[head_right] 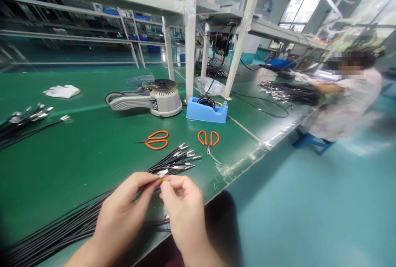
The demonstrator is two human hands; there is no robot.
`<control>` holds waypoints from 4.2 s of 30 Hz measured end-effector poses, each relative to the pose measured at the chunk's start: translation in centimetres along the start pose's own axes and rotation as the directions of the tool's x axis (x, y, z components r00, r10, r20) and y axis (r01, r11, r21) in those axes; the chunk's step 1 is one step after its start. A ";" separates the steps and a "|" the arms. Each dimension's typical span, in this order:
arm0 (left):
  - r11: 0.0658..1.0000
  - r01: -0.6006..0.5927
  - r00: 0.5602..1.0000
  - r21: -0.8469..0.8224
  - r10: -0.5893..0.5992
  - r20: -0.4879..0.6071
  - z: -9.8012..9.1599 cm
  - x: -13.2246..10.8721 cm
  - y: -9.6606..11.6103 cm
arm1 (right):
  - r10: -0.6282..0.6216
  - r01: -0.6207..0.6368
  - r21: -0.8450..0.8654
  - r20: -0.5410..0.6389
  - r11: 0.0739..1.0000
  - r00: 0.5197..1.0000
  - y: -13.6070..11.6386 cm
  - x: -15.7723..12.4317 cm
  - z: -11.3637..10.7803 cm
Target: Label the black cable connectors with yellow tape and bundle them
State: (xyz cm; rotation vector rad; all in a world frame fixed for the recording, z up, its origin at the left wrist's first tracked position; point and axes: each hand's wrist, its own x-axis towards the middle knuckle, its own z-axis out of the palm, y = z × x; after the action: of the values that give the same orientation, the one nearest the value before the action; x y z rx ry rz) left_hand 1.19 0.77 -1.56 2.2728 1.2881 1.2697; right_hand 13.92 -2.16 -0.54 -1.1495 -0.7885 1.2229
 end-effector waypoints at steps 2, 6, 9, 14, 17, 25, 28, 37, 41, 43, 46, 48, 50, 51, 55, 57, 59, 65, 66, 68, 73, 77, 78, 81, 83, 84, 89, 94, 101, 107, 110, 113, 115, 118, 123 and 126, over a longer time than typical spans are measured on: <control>0.998 -0.062 0.998 0.016 0.062 0.000 0.0 0.0 0.0 | 0.007 -0.007 -0.008 -0.017 1.000 1.000 0.0 0.0 0.1; 0.990 -0.132 0.991 0.059 0.132 -0.001 -0.2 0.1 0.1 | 0.006 -0.006 -0.013 -0.026 1.000 1.000 0.0 -0.1 0.2; 0.987 -0.144 0.989 0.072 0.145 0.000 -0.4 0.1 0.2 | 0.003 -0.004 -0.018 -0.035 1.000 0.999 0.1 0.0 0.4; 0.984 -0.176 0.983 0.037 0.177 -0.036 -0.4 0.1 0.1 | -0.008 0.007 -0.010 -0.031 1.000 1.000 -0.1 0.2 0.7; 0.978 -0.205 0.977 0.042 0.207 -0.043 -0.4 0.2 0.1 | -0.009 0.009 -0.010 -0.025 1.000 1.000 -0.3 0.2 0.8; 0.969 -0.239 0.970 0.057 0.241 -0.038 -0.6 0.0 0.1 | -0.011 0.010 -0.053 -0.027 0.999 1.000 -0.6 0.2 0.9; 0.969 -0.239 0.970 0.059 0.241 -0.039 -0.6 0.0 0.0 | -0.016 0.015 -0.055 -0.021 0.998 1.000 -0.7 0.3 0.8; 0.966 -0.255 0.965 0.033 0.256 -0.054 -0.3 -0.2 -0.4 | -0.017 0.016 -0.083 -0.011 0.996 1.000 -0.7 0.4 0.8; 0.964 -0.263 0.962 0.020 0.264 -0.064 -0.2 -0.2 -0.5 | -0.020 0.019 -0.094 -0.008 0.995 1.000 -0.6 0.4 0.9; 0.963 -0.267 0.961 0.022 0.268 -0.068 -0.2 -0.2 -0.5 | -0.019 0.018 -0.094 -0.009 0.995 1.000 -0.6 0.4 0.9; 0.963 -0.268 0.961 0.022 0.269 -0.069 -0.3 -0.1 -0.4 | -0.015 0.014 -0.095 -0.012 0.995 1.000 -0.7 0.4 0.9; 0.964 -0.265 0.962 0.019 0.266 -0.067 -0.3 -0.1 -0.4 | -0.014 0.012 -0.093 -0.012 0.996 1.000 -0.7 0.4 0.9; 0.966 -0.259 0.964 0.015 0.259 -0.066 -0.3 -0.2 -0.4 | -0.016 0.014 -0.094 -0.013 0.995 1.000 -0.8 0.4 0.9; 0.967 -0.255 0.965 0.014 0.255 -0.064 -0.3 -0.2 -0.4 | -0.017 0.016 -0.099 -0.015 0.995 1.000 -0.8 0.4 0.9; 0.968 -0.252 0.966 0.018 0.253 -0.050 -0.4 -0.4 -0.3 | -0.022 0.020 -0.118 -0.016 0.993 1.000 -0.8 0.4 0.9; 0.970 -0.242 0.969 0.017 0.242 -0.047 -0.4 -0.4 -0.2 | -0.023 0.022 -0.119 -0.013 0.993 1.000 -0.7 0.4 0.8; 0.978 -0.208 0.977 0.012 0.208 -0.048 -0.3 -0.3 -0.1 | -0.026 0.025 -0.117 -0.004 0.993 1.000 -0.5 0.4 0.7; 0.993 0.108 0.994 -0.047 -0.109 -0.012 -0.4 0.1 0.3 | -0.030 0.032 -0.096 0.021 0.995 0.999 0.2 0.4 0.4; 0.986 0.158 0.987 -0.062 -0.157 0.011 -0.5 0.2 0.3 | -0.033 0.035 -0.092 0.019 0.995 0.999 0.3 0.4 0.5; 0.966 0.241 0.970 -0.090 -0.235 0.064 -0.6 0.4 0.4 | -0.039 0.040 -0.097 0.015 0.995 0.999 0.2 0.3 0.5; 0.917 0.373 0.925 -0.141 -0.356 0.133 -1.1 1.0 1.0 | -0.050 0.050 -0.119 0.001 0.992 0.999 -0.1 0.3 0.7; 0.873 0.459 0.885 -0.167 -0.431 0.179 -1.4 1.4 1.6 | -0.059 0.056 -0.129 -0.019 0.990 0.998 -0.2 0.4 0.9; 0.861 0.478 0.874 -0.176 -0.446 0.193 -1.4 1.4 1.7 | -0.065 0.062 -0.127 -0.022 0.990 0.998 -0.2 0.3 0.9; 0.816 0.539 0.837 -0.209 -0.490 0.244 -1.5 1.6 1.7 | -0.080 0.078 -0.110 -0.013 0.991 0.997 -0.1 0.3 0.9; 0.783 0.575 0.813 -0.237 -0.512 0.278 -1.5 1.6 1.5 | -0.083 0.082 -0.112 -0.001 0.990 0.997 -0.1 0.2 0.9; 0.768 0.588 0.804 -0.255 -0.517 0.295 -1.5 1.6 1.4 | -0.085 0.084 -0.116 0.001 0.990 0.996 -0.1 0.3 0.9; 0.695 0.619 0.782 -0.366 -0.505 0.364 -1.5 1.3 0.9 | -0.100 0.101 -0.097 0.017 0.990 0.995 -0.3 0.4 1.1; 0.621 0.643 0.765 -0.448 -0.501 0.404 -1.5 1.3 0.7 | -0.116 0.118 -0.114 0.027 0.986 0.993 -0.5 0.3 1.1; 0.528 0.655 0.753 -0.540 -0.507 0.419 -1.4 1.6 1.0 | -0.143 0.149 -0.143 0.048 0.978 0.988 -0.7 0.2 1.3; 0.629 0.603 0.795 -0.491 -0.524 0.305 -1.7 1.4 1.5 | -0.146 0.152 -0.119 0.058 0.981 0.988 -0.9 -0.2 1.7; 0.664 0.578 0.813 -0.474 -0.516 0.268 -1.6 1.4 1.7 | -0.109 0.112 -0.052 0.064 0.992 0.992 -1.1 -0.3 1.8; 0.705 0.556 0.829 -0.440 -0.510 0.230 -1.5 1.3 1.7 | -0.077 0.077 0.003 0.059 0.997 0.995 -1.2 -0.2 1.8; 0.735 0.534 0.843 -0.419 -0.500 0.197 -1.5 1.2 1.6 | -0.064 0.064 0.009 0.047 0.998 0.997 -1.1 -0.1 1.6; 0.768 0.498 0.865 -0.402 -0.469 0.177 -1.5 1.3 1.7 | -0.031 0.031 0.009 0.013 0.999 0.999 -0.6 0.0 1.3; 0.803 0.437 0.899 -0.405 -0.408 0.161 -1.5 1.3 1.8 | 0.121 -0.121 0.197 0.010 0.973 0.993 -0.2 -0.2 0.9; 0.848 0.378 0.925 -0.372 -0.358 0.125 -1.6 1.2 1.8 | 0.181 -0.171 0.326 0.002 0.930 0.984 -0.3 -0.5 0.7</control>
State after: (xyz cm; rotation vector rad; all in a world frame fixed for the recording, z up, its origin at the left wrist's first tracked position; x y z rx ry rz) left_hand 1.28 0.31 1.15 1.6734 1.2434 1.1898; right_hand 13.29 -2.45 0.01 -0.9761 -0.4449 1.4227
